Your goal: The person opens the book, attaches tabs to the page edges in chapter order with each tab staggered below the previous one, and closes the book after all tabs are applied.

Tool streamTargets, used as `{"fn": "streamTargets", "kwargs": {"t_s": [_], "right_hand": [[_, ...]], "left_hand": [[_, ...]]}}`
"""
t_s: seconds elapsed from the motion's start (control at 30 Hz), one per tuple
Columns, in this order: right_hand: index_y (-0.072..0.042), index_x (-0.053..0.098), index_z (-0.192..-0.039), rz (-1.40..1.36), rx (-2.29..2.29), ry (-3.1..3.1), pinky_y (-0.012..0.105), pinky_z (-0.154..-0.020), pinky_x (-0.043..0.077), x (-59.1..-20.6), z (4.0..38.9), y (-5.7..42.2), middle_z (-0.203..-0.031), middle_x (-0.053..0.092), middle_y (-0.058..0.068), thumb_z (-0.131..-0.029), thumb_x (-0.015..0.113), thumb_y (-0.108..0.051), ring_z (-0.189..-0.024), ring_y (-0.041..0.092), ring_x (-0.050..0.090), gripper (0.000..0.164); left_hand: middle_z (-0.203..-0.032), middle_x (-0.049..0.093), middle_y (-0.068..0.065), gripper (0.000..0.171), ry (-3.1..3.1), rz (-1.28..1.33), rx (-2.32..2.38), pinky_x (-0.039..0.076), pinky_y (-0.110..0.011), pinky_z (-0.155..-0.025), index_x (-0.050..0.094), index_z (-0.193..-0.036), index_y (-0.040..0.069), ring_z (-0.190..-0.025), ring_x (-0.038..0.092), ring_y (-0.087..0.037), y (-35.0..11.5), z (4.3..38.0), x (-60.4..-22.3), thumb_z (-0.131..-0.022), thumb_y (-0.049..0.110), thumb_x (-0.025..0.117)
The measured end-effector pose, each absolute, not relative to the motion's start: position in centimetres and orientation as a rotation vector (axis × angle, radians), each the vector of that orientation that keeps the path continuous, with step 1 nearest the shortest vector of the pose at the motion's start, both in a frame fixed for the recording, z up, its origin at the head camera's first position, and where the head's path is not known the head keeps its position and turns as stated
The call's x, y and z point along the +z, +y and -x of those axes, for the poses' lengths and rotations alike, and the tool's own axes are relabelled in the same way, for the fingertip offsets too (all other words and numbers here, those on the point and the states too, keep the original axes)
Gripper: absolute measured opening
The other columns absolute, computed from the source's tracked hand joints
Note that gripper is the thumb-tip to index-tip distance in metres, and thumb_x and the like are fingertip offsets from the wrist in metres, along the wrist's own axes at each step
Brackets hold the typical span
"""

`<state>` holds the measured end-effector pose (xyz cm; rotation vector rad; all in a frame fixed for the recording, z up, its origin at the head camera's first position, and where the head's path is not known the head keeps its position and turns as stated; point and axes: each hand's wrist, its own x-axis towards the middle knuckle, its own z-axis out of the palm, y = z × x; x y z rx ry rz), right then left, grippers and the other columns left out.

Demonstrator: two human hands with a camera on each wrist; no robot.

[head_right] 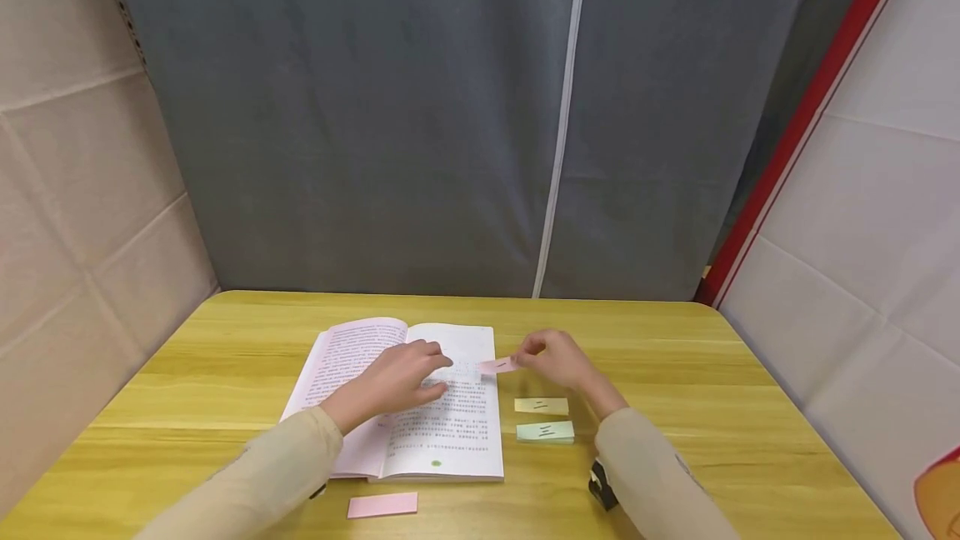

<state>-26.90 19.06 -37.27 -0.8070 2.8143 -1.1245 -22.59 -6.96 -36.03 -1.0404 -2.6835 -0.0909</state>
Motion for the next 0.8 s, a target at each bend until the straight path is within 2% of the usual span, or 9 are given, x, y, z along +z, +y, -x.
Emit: {"fn": "streamTargets", "kwargs": {"t_s": [0.13,0.37,0.53,0.8], "right_hand": [[-0.011,0.066,-0.077,0.752,-1.138,2.831,0.033,-0.069,0.041,-37.7,27.9,19.3,-0.081,0.062,-0.003,-0.082,0.061,-0.014,-0.078,0.016,0.052,0.008],[-0.008,0.066,-0.079,0.693,-1.150,2.806,0.030,-0.062,0.039,-38.3,29.5,19.4,-0.080,0.062,0.000,-0.082,0.060,-0.013,-0.070,0.015,0.048,0.008],[-0.007,0.065,-0.081,0.703,-1.156,2.782,0.030,-0.064,0.040,-38.3,30.0,19.0,-0.079,0.060,0.001,-0.083,0.059,-0.012,-0.070,0.016,0.048,0.008],[-0.006,0.065,-0.078,0.718,-1.137,2.778,0.029,-0.060,0.039,-38.4,30.9,18.5,-0.079,0.060,0.001,-0.083,0.059,-0.011,-0.068,0.015,0.047,0.009]], "left_hand": [[-0.084,0.055,0.002,0.028,-2.726,1.017,-0.065,0.043,-0.028,-0.058,0.065,-0.098,0.012,-0.071,0.051,-0.015,-6.4,23.1,-36.1,-0.080,0.031,0.057],[-0.086,0.055,0.001,0.028,-2.788,1.001,-0.056,0.043,-0.029,-0.060,0.065,-0.100,0.012,-0.074,0.051,-0.015,-5.8,24.0,-36.4,-0.080,0.030,0.057],[-0.087,0.055,0.001,0.028,-2.816,1.008,-0.054,0.044,-0.029,-0.062,0.064,-0.101,0.012,-0.075,0.051,-0.015,-5.4,24.6,-36.8,-0.080,0.029,0.057],[-0.098,0.057,0.001,0.033,-2.891,0.981,-0.023,0.043,-0.033,-0.072,0.062,-0.107,0.012,-0.086,0.051,-0.016,-4.5,25.3,-37.2,-0.079,0.030,0.058]]}}
